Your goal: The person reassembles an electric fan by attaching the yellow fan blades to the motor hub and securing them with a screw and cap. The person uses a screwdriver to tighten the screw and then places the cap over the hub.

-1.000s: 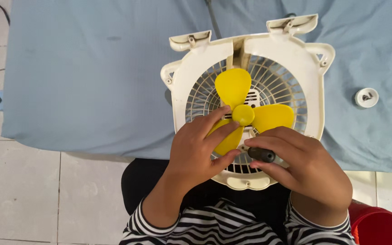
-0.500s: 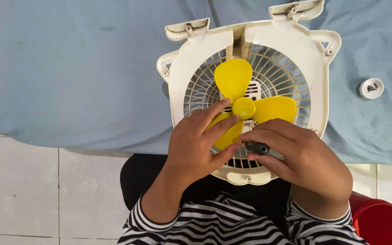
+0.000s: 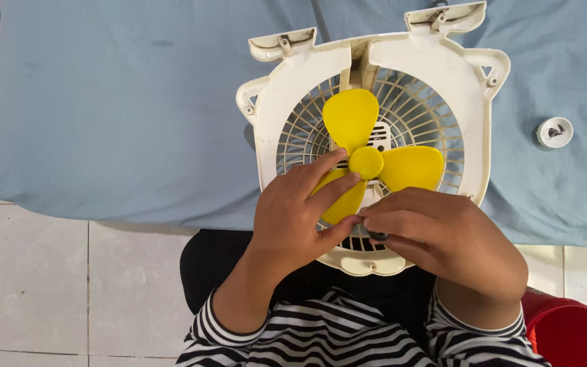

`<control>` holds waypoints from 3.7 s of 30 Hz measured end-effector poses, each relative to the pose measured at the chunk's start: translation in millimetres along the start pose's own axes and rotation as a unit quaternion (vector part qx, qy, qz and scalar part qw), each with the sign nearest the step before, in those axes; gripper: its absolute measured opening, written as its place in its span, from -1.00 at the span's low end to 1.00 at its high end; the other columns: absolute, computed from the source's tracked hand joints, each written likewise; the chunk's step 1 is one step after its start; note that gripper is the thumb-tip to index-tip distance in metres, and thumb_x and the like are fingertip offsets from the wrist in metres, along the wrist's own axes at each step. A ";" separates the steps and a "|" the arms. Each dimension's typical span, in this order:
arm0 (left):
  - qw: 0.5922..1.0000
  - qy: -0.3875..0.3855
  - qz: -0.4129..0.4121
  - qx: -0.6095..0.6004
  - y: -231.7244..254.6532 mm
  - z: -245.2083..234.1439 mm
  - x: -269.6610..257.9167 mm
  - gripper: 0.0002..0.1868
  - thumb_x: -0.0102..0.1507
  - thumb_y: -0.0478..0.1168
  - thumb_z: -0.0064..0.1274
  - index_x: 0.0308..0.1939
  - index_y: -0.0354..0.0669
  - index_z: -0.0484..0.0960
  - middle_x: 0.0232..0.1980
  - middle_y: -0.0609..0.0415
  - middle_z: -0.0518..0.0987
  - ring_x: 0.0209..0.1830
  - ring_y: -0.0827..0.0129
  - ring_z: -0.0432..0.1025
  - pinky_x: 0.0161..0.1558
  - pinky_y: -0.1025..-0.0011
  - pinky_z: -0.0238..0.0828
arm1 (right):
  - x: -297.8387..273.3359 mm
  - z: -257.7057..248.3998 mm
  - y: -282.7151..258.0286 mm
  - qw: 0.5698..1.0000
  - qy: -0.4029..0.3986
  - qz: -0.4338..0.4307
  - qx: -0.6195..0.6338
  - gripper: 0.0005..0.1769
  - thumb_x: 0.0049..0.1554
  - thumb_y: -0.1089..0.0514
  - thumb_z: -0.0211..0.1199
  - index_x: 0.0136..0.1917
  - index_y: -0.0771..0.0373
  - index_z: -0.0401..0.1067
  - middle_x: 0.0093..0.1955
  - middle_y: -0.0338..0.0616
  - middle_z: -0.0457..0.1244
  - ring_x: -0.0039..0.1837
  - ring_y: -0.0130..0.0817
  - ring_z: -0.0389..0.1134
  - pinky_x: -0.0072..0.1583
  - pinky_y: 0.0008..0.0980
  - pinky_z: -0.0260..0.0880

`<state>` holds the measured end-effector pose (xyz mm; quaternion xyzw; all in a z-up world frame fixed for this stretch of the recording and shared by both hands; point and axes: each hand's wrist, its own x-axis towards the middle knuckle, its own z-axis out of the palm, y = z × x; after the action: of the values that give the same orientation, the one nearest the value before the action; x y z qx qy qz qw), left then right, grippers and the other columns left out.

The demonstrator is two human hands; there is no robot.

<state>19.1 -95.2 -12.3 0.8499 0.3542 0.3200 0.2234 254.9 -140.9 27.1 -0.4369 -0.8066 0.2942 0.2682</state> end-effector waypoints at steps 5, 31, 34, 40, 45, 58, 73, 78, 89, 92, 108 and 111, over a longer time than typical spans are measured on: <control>1.000 0.000 -0.009 0.000 0.3 1.6 -1.4 -0.51 0.17 0.01 0.33 0.14 -0.04 0.67 0.38 0.08 0.46 0.03 0.20 0.53 0.02 0.24 0.46 | -1.5 -0.3 -2.8 0.998 0.046 -0.029 -0.020 -0.60 -0.10 0.01 0.50 -0.01 0.16 0.54 0.09 -0.13 0.38 -0.04 -0.31 0.48 -0.08 -0.41 0.50; 0.999 0.030 0.027 0.015 1.7 9.2 -12.3 -0.56 0.10 -0.08 0.34 0.04 -0.05 0.70 0.33 0.19 0.47 -0.02 0.28 0.53 -0.03 0.26 0.49 | -23.2 26.9 -14.3 0.988 0.095 -0.060 -0.107 -0.60 -0.02 0.32 0.38 0.13 0.19 0.49 0.13 -0.13 0.42 0.08 -0.20 0.50 0.08 -0.35 0.54; 0.999 0.037 0.037 0.013 1.4 7.0 -12.3 -0.54 0.07 -0.10 0.34 0.04 -0.05 0.70 0.32 0.18 0.48 -0.05 0.27 0.54 -0.04 0.26 0.50 | -22.7 21.5 -20.1 0.989 0.062 -0.038 -0.132 -0.55 -0.03 0.35 0.34 0.16 0.17 0.48 0.14 -0.18 0.42 0.08 -0.17 0.50 0.09 -0.33 0.54; 1.000 0.014 0.016 -0.001 8.2 -0.5 -14.3 -0.48 0.06 -0.05 0.34 0.09 -0.05 0.69 0.33 0.21 0.46 0.15 0.24 0.48 0.11 0.16 0.34 | -24.3 11.6 -35.8 0.968 0.028 -0.062 -0.241 -0.57 -0.04 0.32 0.28 0.13 0.10 0.48 0.23 -0.35 0.39 0.28 -0.25 0.40 0.35 -0.11 0.37; 0.998 -0.022 0.061 -0.012 13.4 -5.2 -12.5 -0.54 0.10 -0.06 0.31 0.08 0.01 0.71 0.29 0.23 0.46 0.34 0.15 0.27 0.35 0.09 0.11 | -23.2 5.2 -38.6 0.960 0.012 -0.062 -0.273 -0.54 -0.07 0.33 0.25 0.12 0.05 0.48 0.29 -0.36 0.36 0.47 -0.30 0.25 0.45 0.02 0.16; 0.983 -0.150 0.047 -0.098 8.4 17.2 2.4 -0.64 0.19 -0.17 0.21 0.08 0.13 0.77 0.15 0.28 0.47 0.16 0.26 0.19 0.26 0.21 0.03 | -39.2 52.2 2.2 0.957 0.264 -0.039 -0.116 -0.65 -0.10 0.11 0.53 0.01 -0.01 0.63 -0.04 -0.20 0.31 0.03 -0.23 0.35 0.08 -0.30 0.34; 0.978 -0.154 0.050 -0.131 2.6 17.7 -1.3 -0.64 0.09 -0.11 0.34 -0.04 -0.02 0.76 0.12 0.29 0.46 0.21 0.26 0.20 0.29 0.22 -0.01 | -40.7 57.6 10.4 0.957 0.265 -0.104 -0.061 -0.78 -0.03 0.15 0.52 -0.10 0.07 0.56 -0.03 -0.33 0.44 0.06 -0.44 0.49 0.06 -0.40 0.28; 0.976 -0.141 0.064 -0.151 2.4 17.0 0.9 -0.68 0.11 -0.12 0.33 -0.08 -0.08 0.71 0.10 0.25 0.47 0.22 0.26 0.25 0.37 0.19 0.05 | -37.4 56.3 7.1 0.960 0.249 -0.090 -0.089 -0.83 0.04 0.19 0.46 -0.08 0.03 0.55 0.01 -0.42 0.46 0.08 -0.55 0.48 0.07 -0.37 0.19; 0.984 -0.073 0.101 -0.130 -8.0 13.1 38.8 -0.68 0.09 -0.15 0.35 -0.11 -0.14 0.72 0.07 0.17 0.49 0.15 0.20 0.34 0.24 0.24 0.29 | 5.5 14.2 17.3 0.967 0.241 -0.074 -0.030 -0.68 -0.15 0.17 0.58 -0.09 0.16 0.60 -0.11 -0.19 0.35 -0.02 -0.23 0.39 0.04 -0.37 0.40; 0.987 -0.063 0.094 -0.114 -3.5 16.8 36.7 -0.69 0.07 -0.15 0.36 -0.14 -0.13 0.72 0.04 0.18 0.50 0.12 0.22 0.35 0.23 0.25 0.30 | 2.6 16.3 17.9 0.971 0.232 -0.040 0.046 -0.72 -0.11 0.19 0.59 -0.09 0.13 0.62 -0.18 -0.30 0.37 -0.12 -0.37 0.44 -0.03 -0.47 0.43; 0.981 -0.082 0.095 -0.149 1.5 13.6 23.4 -0.70 0.08 -0.24 0.32 -0.11 -0.06 0.73 0.08 0.20 0.56 0.12 0.24 0.33 0.25 0.27 0.27 | -14.6 22.0 27.9 0.974 0.195 -0.117 0.002 -0.86 -0.04 0.18 0.32 -0.14 0.05 0.55 -0.02 -0.37 0.46 0.11 -0.47 0.50 0.12 -0.38 0.20; 0.983 -0.085 0.080 -0.142 0.8 14.8 22.0 -0.72 0.10 -0.23 0.31 -0.11 -0.10 0.71 0.07 0.21 0.56 0.13 0.25 0.33 0.26 0.27 0.27 | -14.8 20.1 27.9 0.975 0.189 -0.119 -0.004 -0.85 -0.03 0.20 0.28 -0.13 0.07 0.56 0.01 -0.34 0.47 0.14 -0.44 0.49 0.14 -0.36 0.22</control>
<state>41.8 -81.6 -13.6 0.8591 0.2154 0.3110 0.3447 263.3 -146.1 -9.0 -0.3862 -0.7889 0.1696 0.4469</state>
